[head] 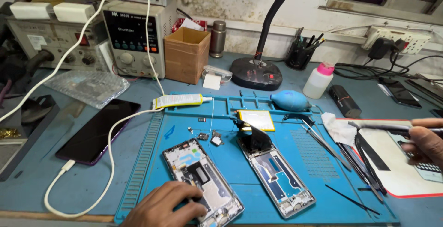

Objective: The person repairs a disassembled smartphone on a blue repair mat. They use tweezers to lift and reposition small internal components, press a black flex cable and battery assembly into the phone midframe, and use a screwdriver to drive screws into the frame while handling the phone chassis and its parts.

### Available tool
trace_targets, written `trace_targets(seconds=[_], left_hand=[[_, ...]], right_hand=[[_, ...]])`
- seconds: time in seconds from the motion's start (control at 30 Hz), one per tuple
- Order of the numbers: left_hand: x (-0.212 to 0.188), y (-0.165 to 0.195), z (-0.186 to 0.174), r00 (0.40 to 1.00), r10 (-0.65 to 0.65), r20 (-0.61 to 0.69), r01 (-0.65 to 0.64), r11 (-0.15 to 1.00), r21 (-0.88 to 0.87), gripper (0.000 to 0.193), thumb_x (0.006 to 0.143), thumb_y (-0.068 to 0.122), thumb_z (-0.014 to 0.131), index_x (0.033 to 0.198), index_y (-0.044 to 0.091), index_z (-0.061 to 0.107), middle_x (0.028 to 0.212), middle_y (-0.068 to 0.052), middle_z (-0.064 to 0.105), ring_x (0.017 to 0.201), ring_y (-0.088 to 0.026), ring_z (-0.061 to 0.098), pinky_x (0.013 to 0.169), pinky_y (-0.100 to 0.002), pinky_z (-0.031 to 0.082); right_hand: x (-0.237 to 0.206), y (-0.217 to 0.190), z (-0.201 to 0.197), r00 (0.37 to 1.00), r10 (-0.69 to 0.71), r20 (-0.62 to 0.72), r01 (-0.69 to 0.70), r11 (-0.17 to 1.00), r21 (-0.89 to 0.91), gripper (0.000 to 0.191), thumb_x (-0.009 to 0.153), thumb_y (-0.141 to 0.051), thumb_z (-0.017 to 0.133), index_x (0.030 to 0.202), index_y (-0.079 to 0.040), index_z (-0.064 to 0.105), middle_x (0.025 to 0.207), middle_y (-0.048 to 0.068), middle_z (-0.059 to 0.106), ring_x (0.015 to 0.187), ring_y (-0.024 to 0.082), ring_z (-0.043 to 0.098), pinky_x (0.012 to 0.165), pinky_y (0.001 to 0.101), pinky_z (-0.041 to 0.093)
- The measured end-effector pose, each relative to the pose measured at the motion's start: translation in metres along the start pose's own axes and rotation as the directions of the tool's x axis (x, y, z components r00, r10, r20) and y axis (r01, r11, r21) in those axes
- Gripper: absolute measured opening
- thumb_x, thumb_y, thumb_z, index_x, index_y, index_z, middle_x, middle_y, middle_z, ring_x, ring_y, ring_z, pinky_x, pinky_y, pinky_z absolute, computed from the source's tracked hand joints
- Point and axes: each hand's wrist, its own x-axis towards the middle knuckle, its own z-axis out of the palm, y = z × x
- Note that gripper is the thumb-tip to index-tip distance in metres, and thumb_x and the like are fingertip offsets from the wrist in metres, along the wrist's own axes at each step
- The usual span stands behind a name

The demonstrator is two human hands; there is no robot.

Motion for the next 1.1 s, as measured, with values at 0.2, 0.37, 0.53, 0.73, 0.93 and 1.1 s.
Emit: trace_targets(seconds=[0.2, 0.37, 0.53, 0.73, 0.93, 1.1], left_hand=[[0.026, 0.021, -0.007, 1.0, 0.003, -0.025, -0.004, 1.0, -0.007, 0.03, 0.089, 0.043, 0.072, 0.098, 0.014, 0.076, 0.114, -0.009, 0.068, 0.122, -0.031, 0.063, 0.1, -0.05, 0.048], [0.035, 0.032, -0.01, 0.998, -0.059, -0.02, 0.056, 0.991, -0.119, 0.042, 0.087, 0.053, 0.076, 0.098, 0.012, 0.075, 0.113, -0.009, 0.068, 0.118, -0.029, 0.064, 0.094, -0.046, 0.048], [0.037, 0.039, -0.015, 0.998, -0.061, -0.02, 0.057, 0.988, -0.146, 0.037, 0.088, 0.051, 0.076, 0.099, 0.016, 0.077, 0.113, -0.003, 0.071, 0.115, -0.021, 0.066, 0.093, -0.043, 0.048], [0.037, 0.047, -0.02, 0.99, -0.14, -0.006, 0.137, 0.972, -0.191, 0.037, 0.084, 0.046, 0.081, 0.102, 0.014, 0.077, 0.109, -0.003, 0.071, 0.112, -0.021, 0.066, 0.094, -0.044, 0.047], [0.038, 0.05, -0.021, 0.99, -0.14, -0.032, 0.133, 0.976, -0.174, 0.032, 0.08, 0.043, 0.083, 0.096, 0.016, 0.078, 0.109, -0.001, 0.071, 0.112, -0.021, 0.066, 0.093, -0.043, 0.048], [0.037, 0.048, -0.02, 0.994, -0.101, -0.034, 0.094, 0.983, -0.156, 0.033, 0.081, 0.045, 0.082, 0.097, 0.017, 0.079, 0.107, 0.001, 0.071, 0.111, -0.02, 0.066, 0.092, -0.043, 0.048]], right_hand=[[-0.093, -0.117, 0.081, 0.885, -0.416, 0.21, 0.35, 0.891, 0.29, 0.016, 0.096, -0.006, 0.065, 0.106, 0.005, 0.069, 0.104, 0.019, 0.072, 0.102, 0.023, 0.074, 0.09, 0.039, 0.062], [-0.125, -0.187, 0.134, 0.871, -0.357, 0.337, 0.145, 0.843, 0.518, 0.04, 0.098, 0.002, 0.066, 0.137, 0.002, 0.06, 0.101, 0.021, 0.076, 0.097, 0.026, 0.081, 0.087, 0.0399, 0.066], [-0.138, -0.213, 0.18, 0.813, -0.429, 0.393, 0.133, 0.795, 0.592, 0.053, 0.098, 0.003, 0.059, 0.149, -0.003, 0.046, 0.097, 0.015, 0.075, 0.09, 0.02, 0.077, 0.081, 0.0346, 0.066], [-0.142, -0.216, 0.192, 0.725, -0.541, 0.426, 0.226, 0.771, 0.596, 0.046, 0.101, 0.004, 0.055, 0.145, 0.0, 0.047, 0.096, 0.012, 0.074, 0.088, 0.016, 0.074, 0.079, 0.0316, 0.065], [-0.142, -0.222, 0.192, 0.709, -0.566, 0.421, 0.23, 0.75, 0.62, 0.046, 0.1, 0.005, 0.056, 0.145, 0.0, 0.047, 0.098, 0.013, 0.074, 0.091, 0.017, 0.074, 0.082, 0.0327, 0.066], [-0.143, -0.224, 0.192, 0.708, -0.562, 0.427, 0.247, 0.764, 0.596, 0.045, 0.1, 0.004, 0.056, 0.144, -0.002, 0.049, 0.097, 0.012, 0.074, 0.09, 0.016, 0.076, 0.08, 0.0317, 0.066]])
